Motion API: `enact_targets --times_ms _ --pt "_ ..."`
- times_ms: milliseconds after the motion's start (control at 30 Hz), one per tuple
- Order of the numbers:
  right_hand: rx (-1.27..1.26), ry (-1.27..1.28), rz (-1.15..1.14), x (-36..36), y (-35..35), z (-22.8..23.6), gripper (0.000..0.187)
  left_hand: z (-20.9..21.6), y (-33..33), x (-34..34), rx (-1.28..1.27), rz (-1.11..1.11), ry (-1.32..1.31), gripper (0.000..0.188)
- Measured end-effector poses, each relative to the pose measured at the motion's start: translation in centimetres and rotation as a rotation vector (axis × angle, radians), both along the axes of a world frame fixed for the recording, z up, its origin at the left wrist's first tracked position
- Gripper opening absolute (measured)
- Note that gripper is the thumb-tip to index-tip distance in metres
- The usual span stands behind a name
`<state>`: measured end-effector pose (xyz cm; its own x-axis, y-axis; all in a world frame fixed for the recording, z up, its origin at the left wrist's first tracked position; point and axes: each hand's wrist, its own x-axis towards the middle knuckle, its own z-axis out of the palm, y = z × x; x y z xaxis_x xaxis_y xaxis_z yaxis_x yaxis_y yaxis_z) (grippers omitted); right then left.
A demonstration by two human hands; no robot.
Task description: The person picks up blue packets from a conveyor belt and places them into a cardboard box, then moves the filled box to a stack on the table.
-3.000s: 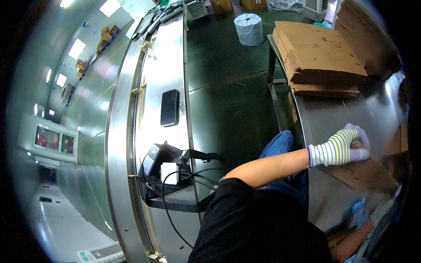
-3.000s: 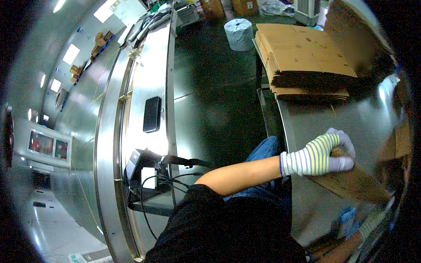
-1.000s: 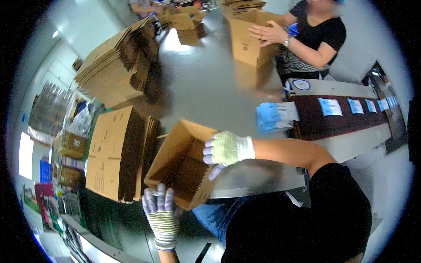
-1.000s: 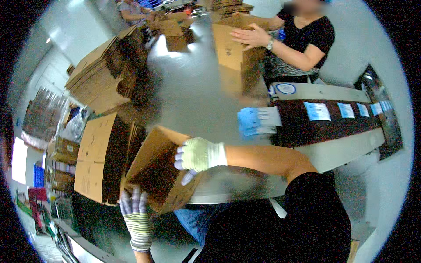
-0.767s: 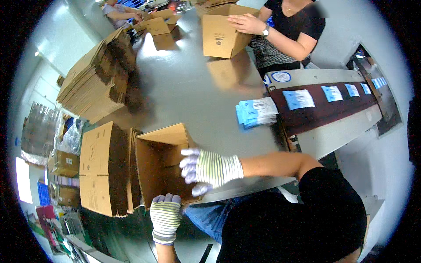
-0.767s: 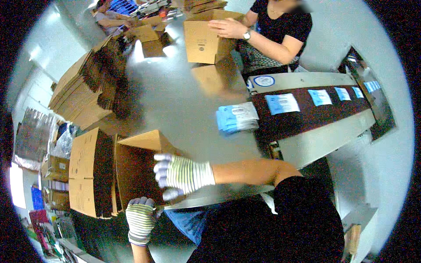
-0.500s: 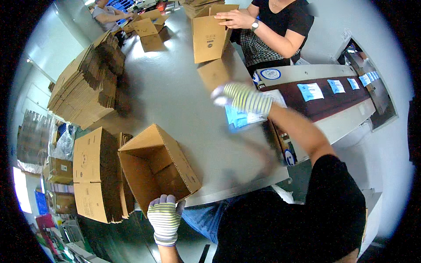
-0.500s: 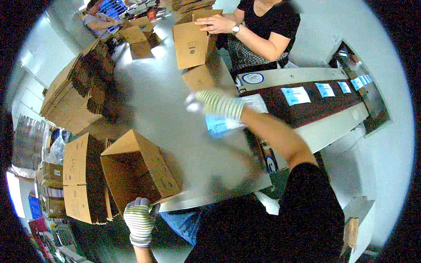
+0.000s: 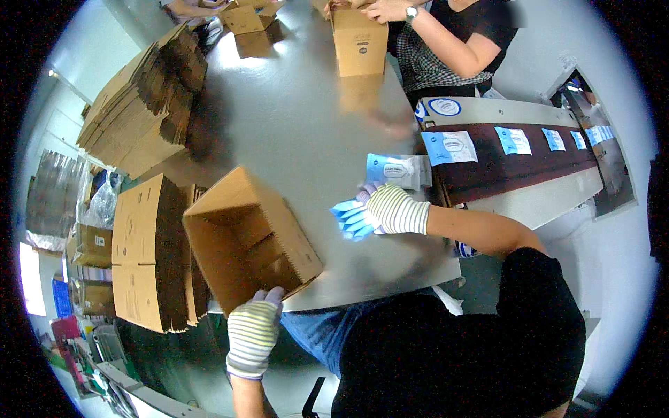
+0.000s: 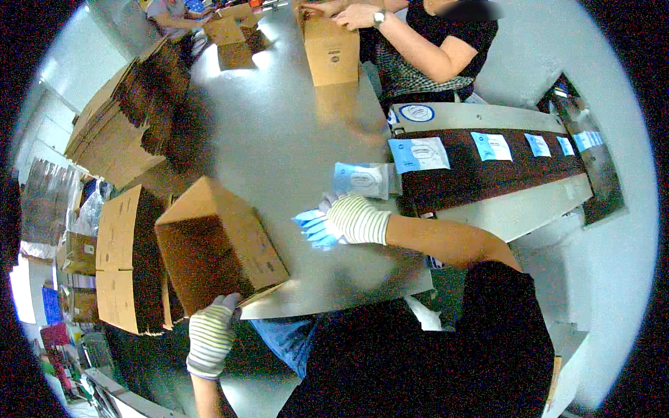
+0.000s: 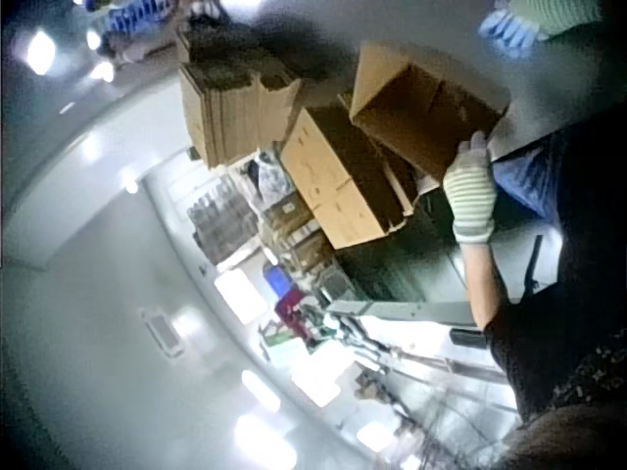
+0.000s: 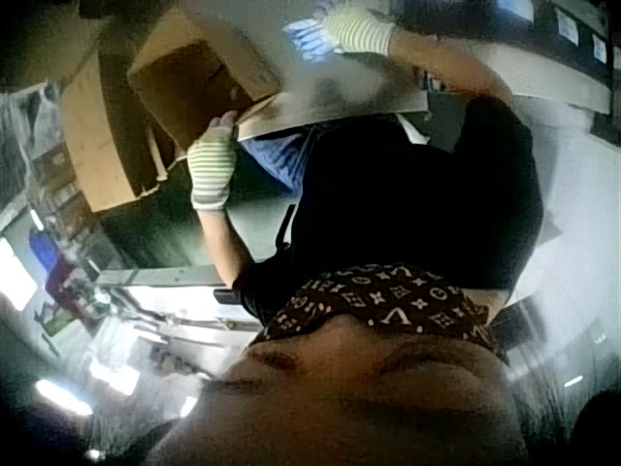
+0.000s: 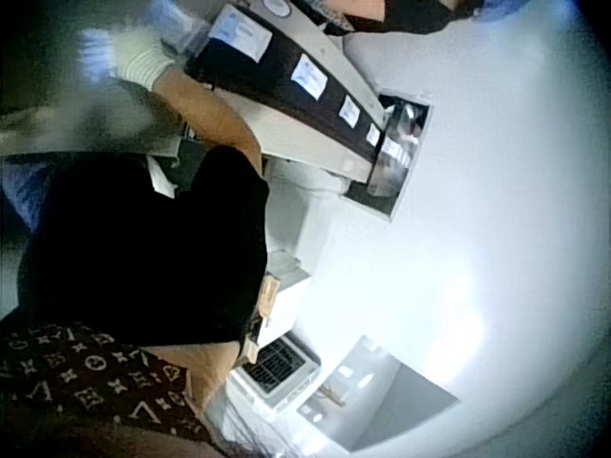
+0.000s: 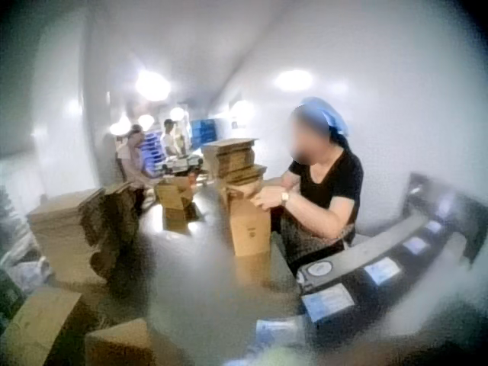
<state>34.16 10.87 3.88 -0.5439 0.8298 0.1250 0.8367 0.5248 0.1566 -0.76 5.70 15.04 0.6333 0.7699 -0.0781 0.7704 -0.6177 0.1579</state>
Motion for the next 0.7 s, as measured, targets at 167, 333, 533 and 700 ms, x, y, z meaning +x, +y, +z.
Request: enact_targets --times_ms 167,333,533,700 --pt "-0.408 0.613 -0.102 -2.8 2.3 5.3 0.066 -0.2 -0.8 3.1 0.099 -0.112 0.019 0.019" --pt "-0.197 0.746 0.382 -8.4 2.4 12.8 0.056 -0.7 -3.9 4.7 0.253 -0.094 0.096 0.02" --pt "-0.025 -0.257 0.47 -17.3 -1.4 4.2 0.043 -3.0 -5.4 7.4 0.403 -0.117 0.263 0.022" --pt "-0.233 0.066 0.672 -16.0 -2.3 6.6 0.022 -4.9 -7.0 6.6 0.496 -0.119 0.259 0.01"
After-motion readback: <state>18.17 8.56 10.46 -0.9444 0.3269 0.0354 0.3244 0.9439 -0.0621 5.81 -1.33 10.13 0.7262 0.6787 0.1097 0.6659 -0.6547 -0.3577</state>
